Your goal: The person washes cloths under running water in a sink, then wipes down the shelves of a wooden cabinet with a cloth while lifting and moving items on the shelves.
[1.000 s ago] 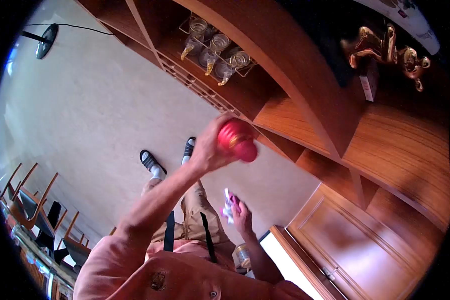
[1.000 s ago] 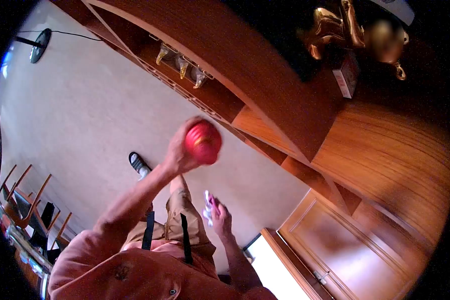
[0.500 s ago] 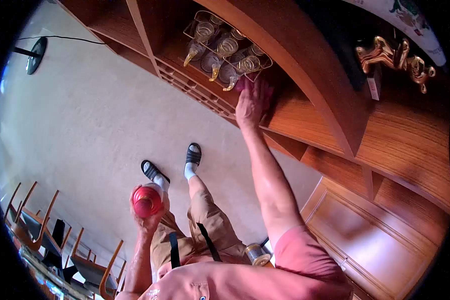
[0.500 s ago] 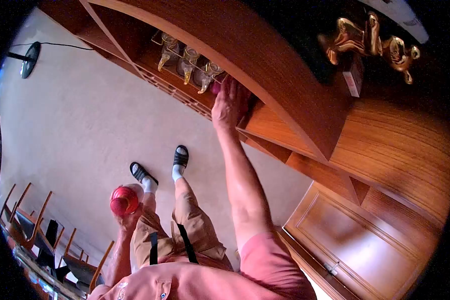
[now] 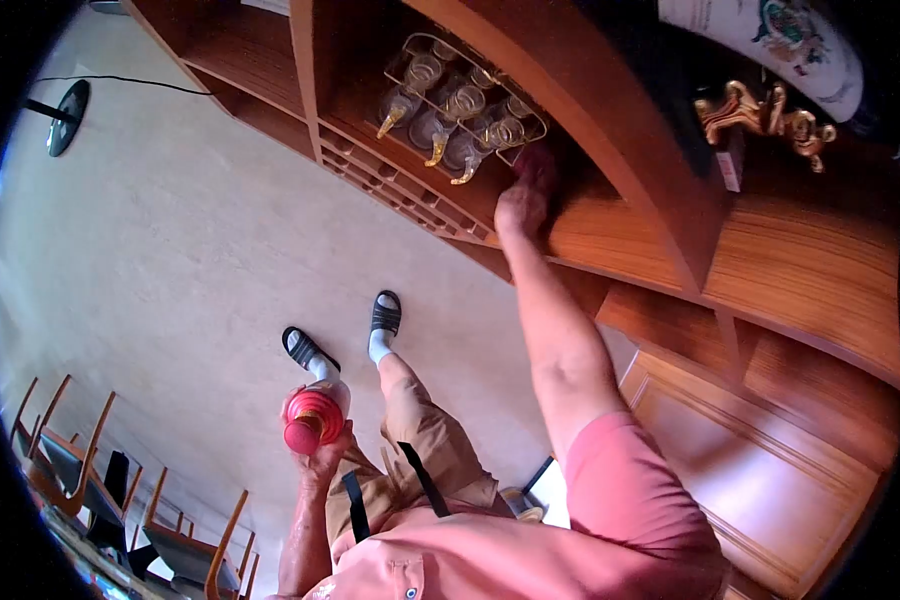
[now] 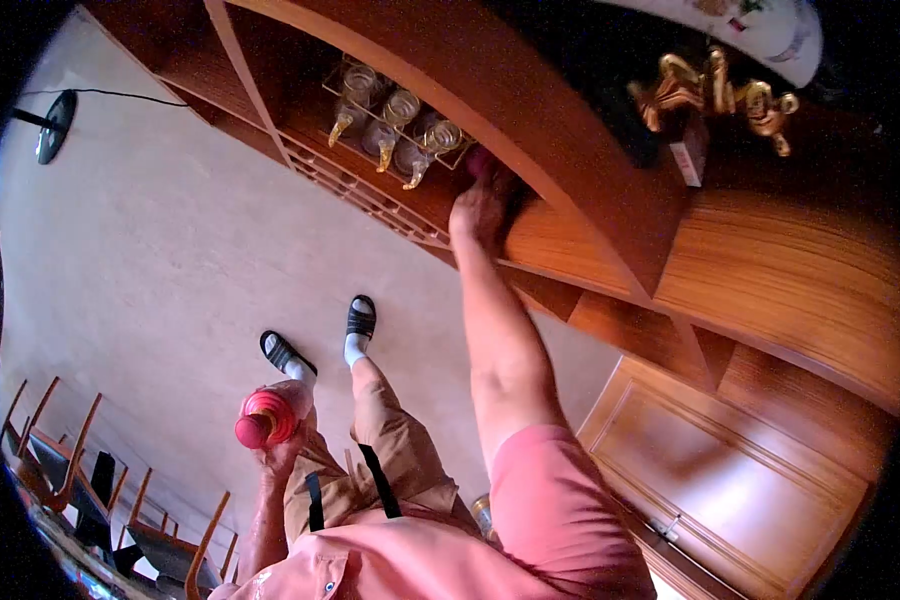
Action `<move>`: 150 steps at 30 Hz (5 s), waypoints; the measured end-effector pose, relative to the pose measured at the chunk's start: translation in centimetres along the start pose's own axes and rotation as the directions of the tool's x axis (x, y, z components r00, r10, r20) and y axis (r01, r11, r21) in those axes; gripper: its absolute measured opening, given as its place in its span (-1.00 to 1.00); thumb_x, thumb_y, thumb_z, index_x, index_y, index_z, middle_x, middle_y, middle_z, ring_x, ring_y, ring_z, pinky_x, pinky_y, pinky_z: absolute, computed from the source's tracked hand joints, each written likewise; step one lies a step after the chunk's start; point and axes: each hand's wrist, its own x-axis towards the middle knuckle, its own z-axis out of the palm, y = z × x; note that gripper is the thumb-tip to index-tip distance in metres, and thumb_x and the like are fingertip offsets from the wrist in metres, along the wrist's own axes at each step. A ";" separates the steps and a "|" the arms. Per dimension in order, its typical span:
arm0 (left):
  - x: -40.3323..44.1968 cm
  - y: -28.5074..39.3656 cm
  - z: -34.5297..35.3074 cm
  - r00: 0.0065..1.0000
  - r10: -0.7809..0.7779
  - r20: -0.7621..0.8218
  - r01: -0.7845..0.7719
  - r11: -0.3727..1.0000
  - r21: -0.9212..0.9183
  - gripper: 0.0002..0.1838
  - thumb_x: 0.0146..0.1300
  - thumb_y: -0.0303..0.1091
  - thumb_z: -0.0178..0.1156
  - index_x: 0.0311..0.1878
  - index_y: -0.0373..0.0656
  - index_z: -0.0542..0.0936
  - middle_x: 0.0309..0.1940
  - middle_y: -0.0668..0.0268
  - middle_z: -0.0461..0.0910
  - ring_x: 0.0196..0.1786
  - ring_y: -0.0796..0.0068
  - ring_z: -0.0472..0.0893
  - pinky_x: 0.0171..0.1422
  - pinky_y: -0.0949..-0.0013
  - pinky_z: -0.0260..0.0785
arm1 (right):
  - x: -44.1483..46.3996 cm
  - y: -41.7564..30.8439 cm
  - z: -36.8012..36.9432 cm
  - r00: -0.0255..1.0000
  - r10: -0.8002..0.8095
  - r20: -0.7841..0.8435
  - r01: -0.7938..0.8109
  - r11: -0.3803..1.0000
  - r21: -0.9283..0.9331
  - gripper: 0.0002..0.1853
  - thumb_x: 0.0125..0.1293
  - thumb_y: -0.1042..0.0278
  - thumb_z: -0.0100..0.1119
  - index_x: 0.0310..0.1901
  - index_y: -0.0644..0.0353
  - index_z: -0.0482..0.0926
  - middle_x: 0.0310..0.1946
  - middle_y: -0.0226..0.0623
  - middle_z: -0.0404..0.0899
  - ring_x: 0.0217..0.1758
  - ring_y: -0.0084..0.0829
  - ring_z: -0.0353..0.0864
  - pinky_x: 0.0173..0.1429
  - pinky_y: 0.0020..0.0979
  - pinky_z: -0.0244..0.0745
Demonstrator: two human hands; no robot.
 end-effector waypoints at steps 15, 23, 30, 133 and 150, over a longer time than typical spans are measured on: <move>-0.3 3.9 -4.8 0.993 0.110 -0.034 -0.109 0.994 0.016 -0.05 -0.25 -0.38 0.59 0.31 -0.22 0.37 0.10 0.17 0.56 0.10 0.24 0.60 0.26 0.23 0.46 | -11.2 -4.6 -4.9 0.846 -0.375 0.379 0.427 0.902 -0.060 -0.47 0.37 0.47 -0.05 0.36 -0.12 0.41 0.44 -0.10 0.27 0.38 0.20 0.31 0.39 0.10 0.37; 2.1 13.8 -1.3 0.952 0.252 0.176 -0.261 0.965 0.027 -0.04 -0.14 -0.48 0.57 0.39 -0.12 0.30 0.11 0.18 0.55 0.12 0.29 0.60 0.27 0.24 0.50 | -33.6 0.9 -14.9 0.619 -0.040 0.785 -0.525 0.722 0.451 -0.60 0.40 0.40 -0.04 0.24 0.11 0.55 0.16 -0.06 0.59 0.18 0.00 0.57 0.24 -0.12 0.50; 8.7 19.6 11.7 0.854 0.427 0.296 -0.445 0.896 -0.010 -0.11 -0.16 -0.25 0.58 0.32 -0.10 0.39 0.14 0.08 0.57 0.21 0.02 0.59 0.27 0.12 0.49 | -41.1 7.6 -21.7 0.525 -0.003 0.851 -0.544 0.768 0.338 -0.63 0.40 0.44 -0.10 0.14 0.16 0.62 0.06 0.03 0.65 0.13 0.04 0.61 0.21 -0.08 0.52; 16.1 16.1 24.4 0.785 0.572 0.239 -0.586 0.810 -0.014 0.02 0.15 -0.35 0.39 0.60 -0.10 0.00 0.47 -0.15 0.18 0.48 -0.18 0.25 0.53 0.08 0.22 | -39.7 12.4 -21.3 0.237 0.150 0.960 -0.613 0.789 0.028 -0.53 0.34 0.44 0.04 0.30 0.07 0.53 0.11 -0.02 0.65 0.18 -0.11 0.65 0.27 -0.20 0.51; -5.6 -19.9 -17.3 0.888 -0.378 -0.262 0.432 0.881 0.194 -0.31 0.16 -0.24 0.32 0.38 -0.19 0.42 0.09 -0.07 0.63 0.02 0.04 0.68 0.10 0.11 0.56 | -26.4 -9.3 -21.2 0.091 -0.315 0.945 -0.996 -0.039 0.083 -0.60 0.57 0.25 -0.14 0.31 0.21 0.44 0.17 -0.25 0.59 0.18 -0.39 0.63 0.31 -0.27 0.52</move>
